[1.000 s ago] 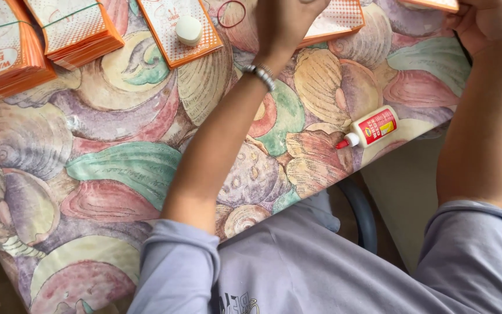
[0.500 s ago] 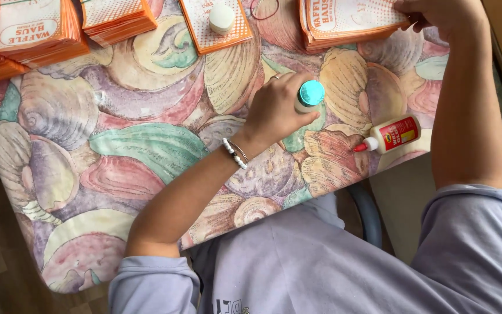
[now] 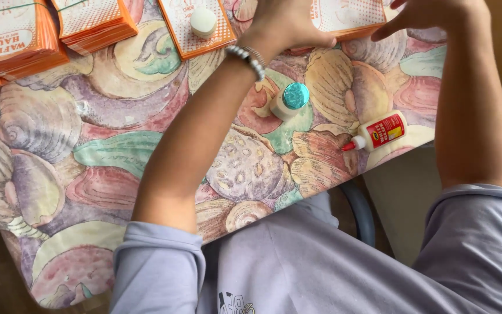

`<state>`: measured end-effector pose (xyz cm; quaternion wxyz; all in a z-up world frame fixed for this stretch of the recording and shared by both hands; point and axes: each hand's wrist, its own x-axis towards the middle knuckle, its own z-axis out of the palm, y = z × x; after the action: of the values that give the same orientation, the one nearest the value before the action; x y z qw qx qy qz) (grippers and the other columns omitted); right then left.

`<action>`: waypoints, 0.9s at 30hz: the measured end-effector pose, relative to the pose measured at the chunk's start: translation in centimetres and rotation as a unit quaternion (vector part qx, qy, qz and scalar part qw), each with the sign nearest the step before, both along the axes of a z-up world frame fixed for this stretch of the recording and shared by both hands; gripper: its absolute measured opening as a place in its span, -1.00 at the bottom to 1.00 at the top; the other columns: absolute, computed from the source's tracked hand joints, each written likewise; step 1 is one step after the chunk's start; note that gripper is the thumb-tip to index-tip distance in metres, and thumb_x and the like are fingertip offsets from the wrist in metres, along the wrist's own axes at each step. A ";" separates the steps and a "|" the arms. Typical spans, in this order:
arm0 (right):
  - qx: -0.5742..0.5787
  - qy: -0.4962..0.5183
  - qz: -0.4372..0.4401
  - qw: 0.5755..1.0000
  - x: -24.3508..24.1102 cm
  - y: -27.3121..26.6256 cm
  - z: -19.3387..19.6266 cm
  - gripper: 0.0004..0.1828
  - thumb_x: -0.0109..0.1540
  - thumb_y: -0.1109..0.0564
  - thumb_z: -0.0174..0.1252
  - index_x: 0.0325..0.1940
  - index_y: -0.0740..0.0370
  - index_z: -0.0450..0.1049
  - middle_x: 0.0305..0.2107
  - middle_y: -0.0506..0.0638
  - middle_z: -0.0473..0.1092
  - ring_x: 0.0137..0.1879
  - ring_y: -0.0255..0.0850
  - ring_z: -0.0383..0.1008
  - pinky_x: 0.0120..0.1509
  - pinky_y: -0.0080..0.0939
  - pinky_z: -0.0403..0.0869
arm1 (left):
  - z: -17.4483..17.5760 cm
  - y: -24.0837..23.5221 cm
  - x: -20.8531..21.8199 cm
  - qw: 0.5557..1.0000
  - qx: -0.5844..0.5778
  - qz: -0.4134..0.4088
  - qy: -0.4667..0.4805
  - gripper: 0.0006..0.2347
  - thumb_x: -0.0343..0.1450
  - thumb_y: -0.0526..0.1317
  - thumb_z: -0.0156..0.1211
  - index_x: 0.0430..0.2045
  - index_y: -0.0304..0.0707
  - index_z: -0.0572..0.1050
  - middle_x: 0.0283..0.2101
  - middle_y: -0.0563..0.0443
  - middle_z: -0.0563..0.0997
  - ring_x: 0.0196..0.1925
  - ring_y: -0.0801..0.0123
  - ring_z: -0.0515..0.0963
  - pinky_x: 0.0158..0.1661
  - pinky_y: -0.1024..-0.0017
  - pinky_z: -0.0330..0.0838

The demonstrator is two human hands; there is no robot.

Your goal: Folding and gluing paper bags at a table

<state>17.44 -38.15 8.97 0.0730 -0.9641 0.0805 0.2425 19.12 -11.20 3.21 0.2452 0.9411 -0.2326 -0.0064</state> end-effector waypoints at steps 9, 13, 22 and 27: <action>-0.071 -0.066 0.156 0.983 3.3 0.3 -3.9 -0.24 -0.08 -0.01 0.65 0.08 0.32 0.51 -0.18 0.25 0.55 -0.19 0.23 0.55 -0.27 0.23 0.52 | -1.9 -4.5 2.9 0.974 0.222 -0.030 0.029 -0.20 -0.09 0.33 0.69 -0.05 0.08 0.46 -0.10 0.21 0.56 -0.04 0.13 0.59 -0.30 -0.05 0.60; -0.085 -0.047 0.146 0.984 2.2 1.4 -2.2 -0.20 -0.02 0.04 0.60 0.26 0.27 0.49 -0.03 0.27 0.54 -0.03 0.29 0.55 -0.16 0.30 0.56 | -3.1 -4.6 3.6 0.975 0.220 -0.031 0.011 -0.35 -0.11 0.23 0.69 -0.25 0.10 0.50 -0.29 0.23 0.57 -0.24 0.13 0.61 -0.45 0.01 0.54; -0.078 -0.045 0.094 0.992 2.2 1.0 -2.6 -0.29 0.04 -0.03 0.55 0.24 0.11 0.51 -0.11 0.23 0.54 -0.12 0.27 0.55 -0.20 0.32 0.53 | -4.8 -4.2 4.6 0.984 0.171 -0.045 0.017 -0.51 -0.05 0.06 0.68 -0.38 0.07 0.52 -0.38 0.21 0.60 -0.33 0.25 0.63 -0.52 0.20 0.54; -0.081 -0.051 0.107 0.990 2.0 1.2 -2.1 -0.32 0.06 -0.04 0.53 0.25 0.07 0.55 -0.11 0.20 0.55 -0.15 0.26 0.57 -0.24 0.31 0.55 | -4.7 -4.7 4.7 0.982 0.182 -0.032 0.042 -0.47 -0.03 0.11 0.69 -0.29 0.09 0.53 -0.30 0.21 0.62 -0.26 0.22 0.65 -0.48 0.18 0.55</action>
<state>19.42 -36.91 6.84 -0.0276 -0.9809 -0.0077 0.1924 23.78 -15.86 -1.46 0.0786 0.9611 -0.2470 -0.0956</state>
